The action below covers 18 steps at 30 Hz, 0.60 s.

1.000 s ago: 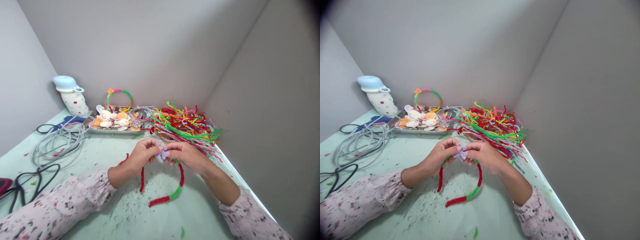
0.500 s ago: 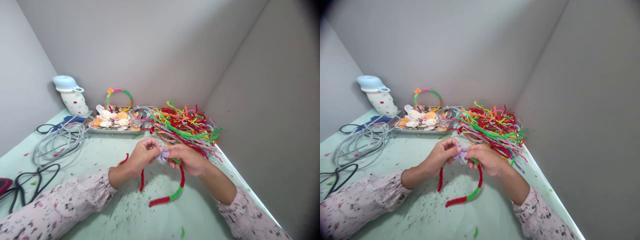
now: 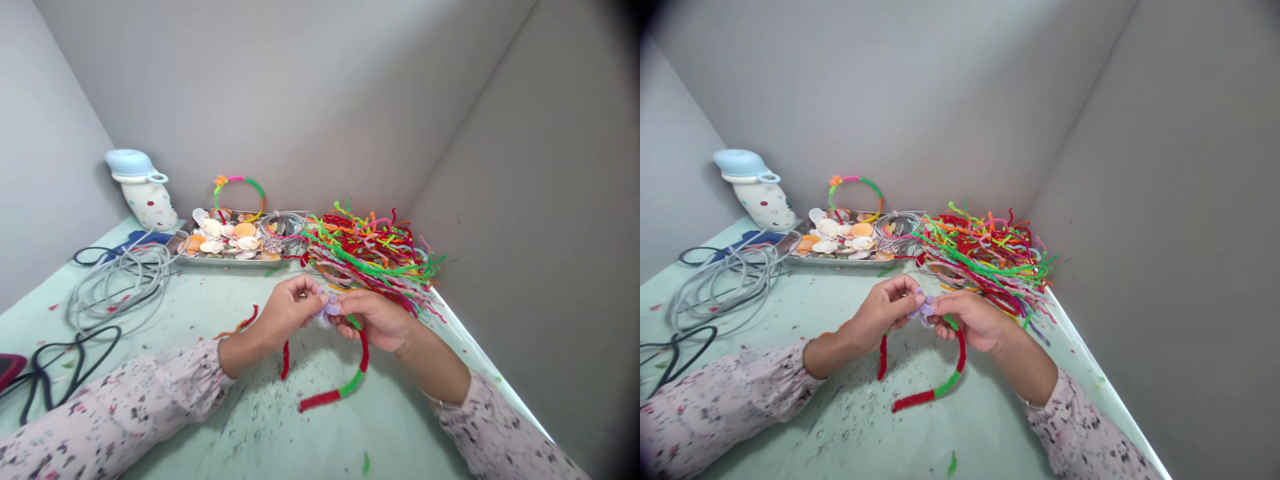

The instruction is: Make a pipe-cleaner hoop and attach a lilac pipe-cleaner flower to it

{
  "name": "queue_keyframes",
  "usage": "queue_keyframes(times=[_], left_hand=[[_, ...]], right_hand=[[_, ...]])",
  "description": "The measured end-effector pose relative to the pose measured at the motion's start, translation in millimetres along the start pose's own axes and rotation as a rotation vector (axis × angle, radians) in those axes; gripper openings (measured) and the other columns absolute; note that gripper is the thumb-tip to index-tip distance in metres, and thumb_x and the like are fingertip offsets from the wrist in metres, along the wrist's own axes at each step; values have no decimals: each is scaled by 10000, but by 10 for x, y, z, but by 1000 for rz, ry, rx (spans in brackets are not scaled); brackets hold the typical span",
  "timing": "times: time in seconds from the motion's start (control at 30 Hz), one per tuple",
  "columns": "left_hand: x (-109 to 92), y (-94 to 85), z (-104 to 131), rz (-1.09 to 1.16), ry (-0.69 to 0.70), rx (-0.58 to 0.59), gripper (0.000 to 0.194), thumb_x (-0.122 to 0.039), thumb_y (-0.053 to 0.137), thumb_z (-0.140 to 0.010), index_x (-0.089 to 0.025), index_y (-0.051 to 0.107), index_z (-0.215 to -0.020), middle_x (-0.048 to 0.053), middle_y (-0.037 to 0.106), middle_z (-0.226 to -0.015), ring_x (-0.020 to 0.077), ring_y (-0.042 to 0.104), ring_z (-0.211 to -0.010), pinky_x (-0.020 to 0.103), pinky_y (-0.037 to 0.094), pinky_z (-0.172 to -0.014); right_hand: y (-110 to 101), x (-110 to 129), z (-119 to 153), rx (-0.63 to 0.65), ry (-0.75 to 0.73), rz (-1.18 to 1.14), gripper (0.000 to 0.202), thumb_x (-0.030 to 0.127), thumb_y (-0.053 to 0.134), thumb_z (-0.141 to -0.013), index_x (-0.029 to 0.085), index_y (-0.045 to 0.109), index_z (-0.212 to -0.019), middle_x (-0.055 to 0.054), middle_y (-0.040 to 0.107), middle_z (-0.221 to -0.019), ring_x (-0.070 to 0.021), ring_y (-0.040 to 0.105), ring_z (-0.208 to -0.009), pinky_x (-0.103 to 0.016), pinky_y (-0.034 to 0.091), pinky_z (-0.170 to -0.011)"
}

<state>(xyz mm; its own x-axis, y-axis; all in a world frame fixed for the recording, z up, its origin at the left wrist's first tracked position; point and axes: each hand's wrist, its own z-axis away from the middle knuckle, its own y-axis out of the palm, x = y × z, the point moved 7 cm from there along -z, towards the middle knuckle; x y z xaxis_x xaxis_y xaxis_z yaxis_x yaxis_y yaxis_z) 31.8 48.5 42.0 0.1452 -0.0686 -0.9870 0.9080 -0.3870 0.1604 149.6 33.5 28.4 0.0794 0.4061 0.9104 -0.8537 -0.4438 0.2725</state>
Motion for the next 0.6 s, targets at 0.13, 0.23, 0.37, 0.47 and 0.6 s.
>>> queue_keyframes(times=[0.13, 0.23, 0.37, 0.47, 0.6], left_hand=[[-3, 19, 9, 44, -9, 24, 302, -430, 670, -751, -162, 531, -749, -56, 473, -562, 40, 370, -427, 175, 272, -415], [4, 42, 24, 137, -32, 55, 391, -548, 503, -840, -163, 571, -830, -14, 536, -648, 64, 436, -462, 190, 296, -410], [24, 44, 31, 187, -21, 88, 297, -455, 524, -850, -175, 573, -936, 2, 568, -745, 85, 496, -537, 196, 342, -444], [37, 46, 14, 123, -2, 122, 223, -286, 620, -777, -176, 571, -964, -15, 565, -735, 83, 490, -555, 200, 372, -490], [54, 15, -24, -72, -14, 77, 215, -265, 674, -728, -156, 600, -897, -27, 560, -691, 71, 454, -528, 201, 364, -497]], right_hand=[[-12, 14, 11, -16, 25, -26, 106, 233, 673, -677, 138, 634, -702, 7, 558, -646, -70, 472, -494, -215, 331, -448], [-42, 60, 15, -39, 3, -52, 80, 222, 664, -693, 147, 635, -701, 11, 543, -642, -69, 454, -502, -213, 330, -458], [-101, 118, 6, -61, -43, -76, 52, 201, 658, -699, 155, 634, -703, 20, 528, -632, -65, 427, -504, -212, 323, -463], [-129, 151, 3, -85, -81, -62, 67, 192, 674, -686, 158, 616, -685, 25, 528, -643, -69, 436, -525, -218, 343, -488], [-99, 156, 8, -101, -71, -13, 115, 221, 683, -683, 150, 598, -648, 24, 519, -620, -75, 446, -514, -232, 346, -491]])
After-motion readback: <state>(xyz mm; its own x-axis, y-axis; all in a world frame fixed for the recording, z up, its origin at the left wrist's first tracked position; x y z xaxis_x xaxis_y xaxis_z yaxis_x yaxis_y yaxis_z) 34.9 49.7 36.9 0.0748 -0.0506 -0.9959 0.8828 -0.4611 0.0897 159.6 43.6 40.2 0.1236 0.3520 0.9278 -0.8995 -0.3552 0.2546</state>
